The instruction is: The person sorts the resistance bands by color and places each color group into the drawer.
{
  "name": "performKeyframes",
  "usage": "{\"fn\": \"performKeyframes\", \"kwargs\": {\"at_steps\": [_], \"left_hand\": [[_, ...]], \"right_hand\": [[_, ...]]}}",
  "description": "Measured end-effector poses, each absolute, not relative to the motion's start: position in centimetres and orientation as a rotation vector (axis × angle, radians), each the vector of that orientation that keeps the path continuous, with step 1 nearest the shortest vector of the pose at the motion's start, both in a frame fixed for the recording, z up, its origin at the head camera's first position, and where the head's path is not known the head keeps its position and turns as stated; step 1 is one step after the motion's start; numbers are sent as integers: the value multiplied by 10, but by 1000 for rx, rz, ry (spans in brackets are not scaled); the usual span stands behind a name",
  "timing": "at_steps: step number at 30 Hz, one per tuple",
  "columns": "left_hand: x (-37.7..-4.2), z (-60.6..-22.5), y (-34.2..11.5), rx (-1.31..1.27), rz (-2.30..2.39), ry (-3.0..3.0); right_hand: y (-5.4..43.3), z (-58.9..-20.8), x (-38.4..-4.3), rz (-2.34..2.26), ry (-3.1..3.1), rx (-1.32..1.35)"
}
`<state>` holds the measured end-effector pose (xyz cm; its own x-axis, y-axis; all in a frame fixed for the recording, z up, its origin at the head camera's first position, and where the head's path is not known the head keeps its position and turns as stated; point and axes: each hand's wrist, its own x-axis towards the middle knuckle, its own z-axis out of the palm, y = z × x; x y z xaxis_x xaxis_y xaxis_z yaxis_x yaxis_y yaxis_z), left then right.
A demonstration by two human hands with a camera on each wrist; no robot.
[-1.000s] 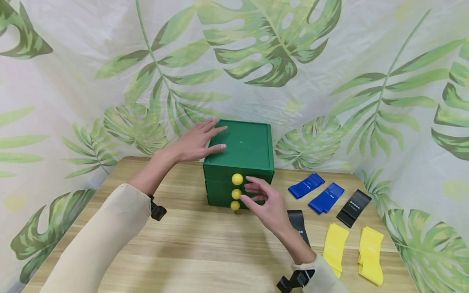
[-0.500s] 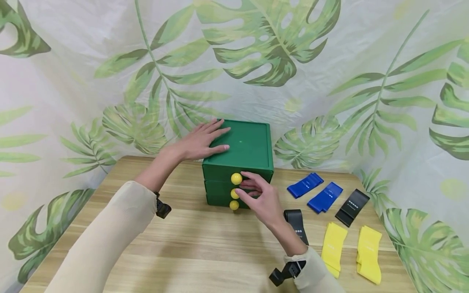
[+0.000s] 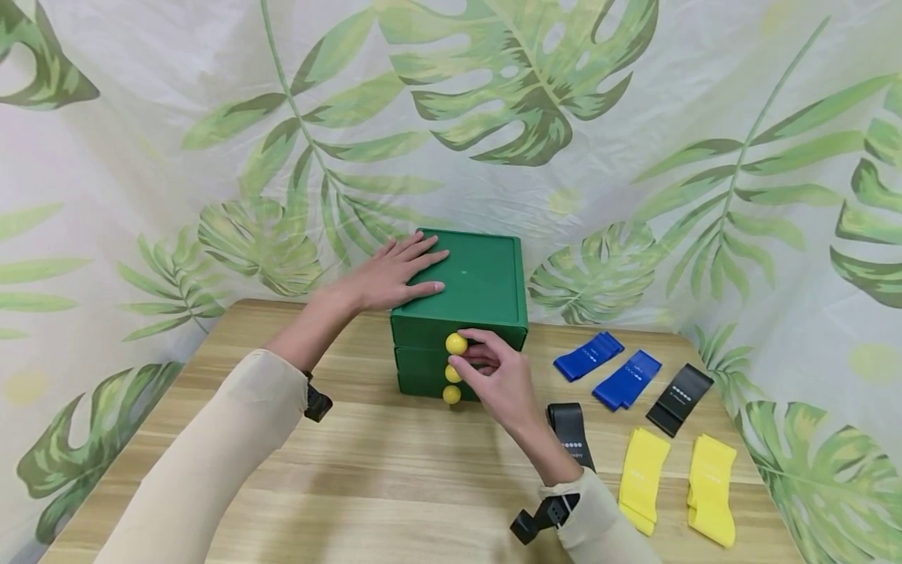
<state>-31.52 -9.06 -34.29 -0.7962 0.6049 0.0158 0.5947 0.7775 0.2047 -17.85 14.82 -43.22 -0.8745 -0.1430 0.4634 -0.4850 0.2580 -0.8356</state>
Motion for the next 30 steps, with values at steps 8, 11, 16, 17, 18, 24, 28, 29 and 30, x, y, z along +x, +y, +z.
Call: {"fn": "performKeyframes", "kwargs": {"at_steps": [8, 11, 16, 17, 18, 24, 28, 29, 30], "left_hand": [[-315, -347, -89, 978, 330, 2922], [-316, -347, -89, 973, 338, 2924], [-315, -348, -90, 968, 355, 2932], [-315, -348, -90, 968, 355, 2932], [-315, -348, -90, 968, 356, 2934], [-317, -349, -90, 969, 375, 2926], [-316, -348, -90, 972, 380, 2922], [-316, -348, -90, 974, 382, 2920], [-316, -348, -90, 976, 379, 2919]], "right_hand": [[146, -433, -180, 1661, -2208, 552], [146, -433, -180, 1657, -2206, 549], [144, -433, -178, 1647, -2213, 548], [144, -432, -177, 1643, -2215, 549], [144, -432, -176, 1641, -2215, 552], [145, -432, -167, 1613, -2206, 572], [146, -433, -160, 1603, -2210, 574], [146, -434, -158, 1600, -2212, 575], [146, -434, -155, 1599, -2215, 577]]}}
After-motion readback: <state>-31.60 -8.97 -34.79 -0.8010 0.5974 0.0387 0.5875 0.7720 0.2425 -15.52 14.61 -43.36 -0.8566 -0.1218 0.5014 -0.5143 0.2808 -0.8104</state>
